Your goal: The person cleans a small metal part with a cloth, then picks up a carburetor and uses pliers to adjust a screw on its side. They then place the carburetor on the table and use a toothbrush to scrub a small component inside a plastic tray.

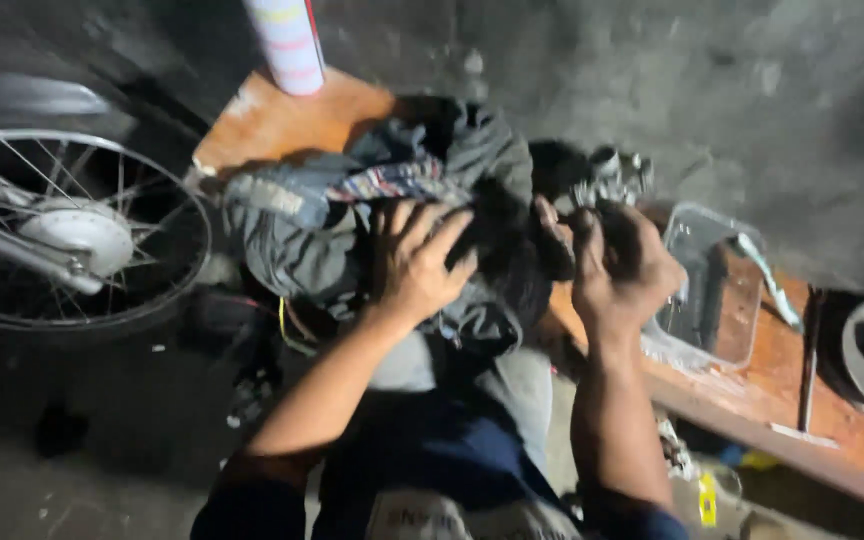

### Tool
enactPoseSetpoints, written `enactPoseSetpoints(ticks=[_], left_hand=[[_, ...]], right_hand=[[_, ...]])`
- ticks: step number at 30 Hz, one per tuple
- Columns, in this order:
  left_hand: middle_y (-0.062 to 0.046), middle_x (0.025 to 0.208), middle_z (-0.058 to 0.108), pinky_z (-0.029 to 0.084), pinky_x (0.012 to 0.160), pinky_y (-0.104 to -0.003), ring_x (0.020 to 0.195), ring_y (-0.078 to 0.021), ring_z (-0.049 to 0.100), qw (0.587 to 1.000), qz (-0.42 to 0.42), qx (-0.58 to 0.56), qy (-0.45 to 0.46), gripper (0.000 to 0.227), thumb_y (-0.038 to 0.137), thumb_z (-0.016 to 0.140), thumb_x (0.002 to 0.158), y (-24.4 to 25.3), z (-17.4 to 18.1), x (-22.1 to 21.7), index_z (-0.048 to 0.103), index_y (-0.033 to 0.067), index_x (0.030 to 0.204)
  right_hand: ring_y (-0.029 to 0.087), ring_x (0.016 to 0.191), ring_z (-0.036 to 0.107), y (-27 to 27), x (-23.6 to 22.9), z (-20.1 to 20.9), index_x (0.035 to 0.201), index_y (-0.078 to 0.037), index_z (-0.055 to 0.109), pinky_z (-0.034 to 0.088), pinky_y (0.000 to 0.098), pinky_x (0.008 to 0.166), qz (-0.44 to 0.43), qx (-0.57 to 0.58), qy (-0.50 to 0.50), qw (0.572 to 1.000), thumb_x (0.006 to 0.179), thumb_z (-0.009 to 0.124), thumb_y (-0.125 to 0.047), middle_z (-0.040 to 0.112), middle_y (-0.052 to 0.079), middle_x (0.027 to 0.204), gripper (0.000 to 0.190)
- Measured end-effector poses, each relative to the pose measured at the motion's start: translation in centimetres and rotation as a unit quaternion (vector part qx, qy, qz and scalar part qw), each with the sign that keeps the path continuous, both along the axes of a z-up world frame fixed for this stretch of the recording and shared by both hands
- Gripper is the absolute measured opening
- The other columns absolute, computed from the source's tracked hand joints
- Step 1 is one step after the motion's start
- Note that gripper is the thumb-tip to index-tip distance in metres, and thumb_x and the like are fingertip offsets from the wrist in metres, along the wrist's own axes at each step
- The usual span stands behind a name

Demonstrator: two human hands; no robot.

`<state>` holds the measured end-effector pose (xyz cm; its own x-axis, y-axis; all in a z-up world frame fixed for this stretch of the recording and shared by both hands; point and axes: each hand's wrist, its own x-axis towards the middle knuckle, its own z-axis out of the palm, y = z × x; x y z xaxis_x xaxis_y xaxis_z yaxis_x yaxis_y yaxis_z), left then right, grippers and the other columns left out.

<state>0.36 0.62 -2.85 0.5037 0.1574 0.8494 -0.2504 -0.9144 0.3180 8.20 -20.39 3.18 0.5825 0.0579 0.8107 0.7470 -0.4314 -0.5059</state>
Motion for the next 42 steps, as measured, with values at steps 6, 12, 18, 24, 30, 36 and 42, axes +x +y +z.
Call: enactPoseSetpoints(ticks=[6, 12, 18, 24, 30, 36, 42], left_hand=[[-0.007, 0.099, 0.066, 0.050, 0.087, -0.051, 0.100, -0.0381, 0.063, 0.998, -0.043, -0.036, 0.015, 0.033, 0.041, 0.072, 0.090, -0.2, 2.1, -0.5, 0.072, 0.0182, 0.114], [-0.004, 0.100, 0.067, 0.049, 0.081, -0.050, 0.098, -0.0344, 0.064, 1.000, 0.000, 0.011, 0.024, 0.039, 0.033, 0.082, 0.077, -0.2, 2.0, -0.2, 0.073, 0.0205, 0.113], [-0.002, 0.101, 0.067, 0.047, 0.082, -0.046, 0.098, -0.0319, 0.063, 1.000, 0.016, 0.017, 0.020, 0.037, 0.029, 0.080, 0.073, -0.5, 1.9, -0.1, 0.074, 0.0219, 0.109], [-0.001, 0.098, 0.068, 0.048, 0.083, -0.044, 0.094, -0.0296, 0.064, 0.999, 0.027, 0.034, 0.003, 0.027, 0.037, 0.077, 0.080, -0.2, 1.9, -0.1, 0.075, 0.0228, 0.103], [-0.007, 0.099, 0.068, 0.051, 0.086, -0.047, 0.097, -0.0356, 0.064, 1.000, -0.015, -0.011, 0.000, 0.031, 0.037, 0.076, 0.085, -0.6, 2.1, -0.3, 0.074, 0.0171, 0.109], [-0.005, 0.098, 0.068, 0.049, 0.083, -0.047, 0.096, -0.0330, 0.064, 0.999, 0.021, 0.021, 0.016, 0.032, 0.033, 0.081, 0.077, -0.6, 3.0, -0.7, 0.075, 0.0192, 0.105], [-0.002, 0.097, 0.067, 0.050, 0.085, -0.044, 0.096, -0.0305, 0.064, 1.000, 0.014, 0.017, 0.002, 0.032, 0.042, 0.080, 0.082, -0.5, 2.1, -0.2, 0.075, 0.0204, 0.105]], right_hand=[[0.014, 0.066, 0.053, 0.7, 1.4, -1.2, 0.094, 0.003, 0.073, 0.047, 0.0359, 0.056, 0.124, 0.139, 0.052, 0.981, 0.091, 0.083, 0.003, 0.061, 0.014, 0.066, 0.010], [0.034, 0.071, 0.070, -0.6, -0.1, 0.9, 0.104, 0.012, 0.065, 0.058, 0.0455, 0.063, 0.055, 0.223, -0.084, 0.970, 0.097, 0.078, 0.001, 0.067, 0.028, 0.083, 0.018], [0.040, 0.079, 0.065, -0.2, 0.3, 0.5, 0.098, 0.012, 0.052, 0.058, 0.0490, 0.068, 0.100, 0.258, -0.215, 0.937, 0.098, 0.070, -0.006, 0.059, 0.029, 0.086, 0.026], [0.038, 0.082, 0.061, -1.3, -0.7, -0.8, 0.101, 0.012, 0.048, 0.057, 0.0486, 0.071, 0.115, 0.228, -0.232, 0.939, 0.102, 0.065, -0.009, 0.056, 0.028, 0.086, 0.026], [0.048, 0.073, 0.067, 0.7, -1.4, 1.2, 0.091, 0.003, 0.071, 0.052, 0.0518, 0.061, 0.042, -0.023, -0.070, 0.996, 0.087, 0.079, 0.005, 0.065, 0.024, 0.074, 0.010], [0.042, 0.073, 0.068, 0.2, -2.0, 2.0, 0.094, 0.012, 0.070, 0.057, 0.0488, 0.070, 0.100, 0.120, -0.177, 0.972, 0.093, 0.081, -0.002, 0.069, 0.027, 0.081, 0.017], [0.038, 0.080, 0.060, -1.9, -0.7, -0.5, 0.098, 0.009, 0.064, 0.049, 0.0457, 0.075, 0.080, 0.130, -0.235, 0.960, 0.097, 0.079, -0.010, 0.061, 0.024, 0.088, 0.025]])
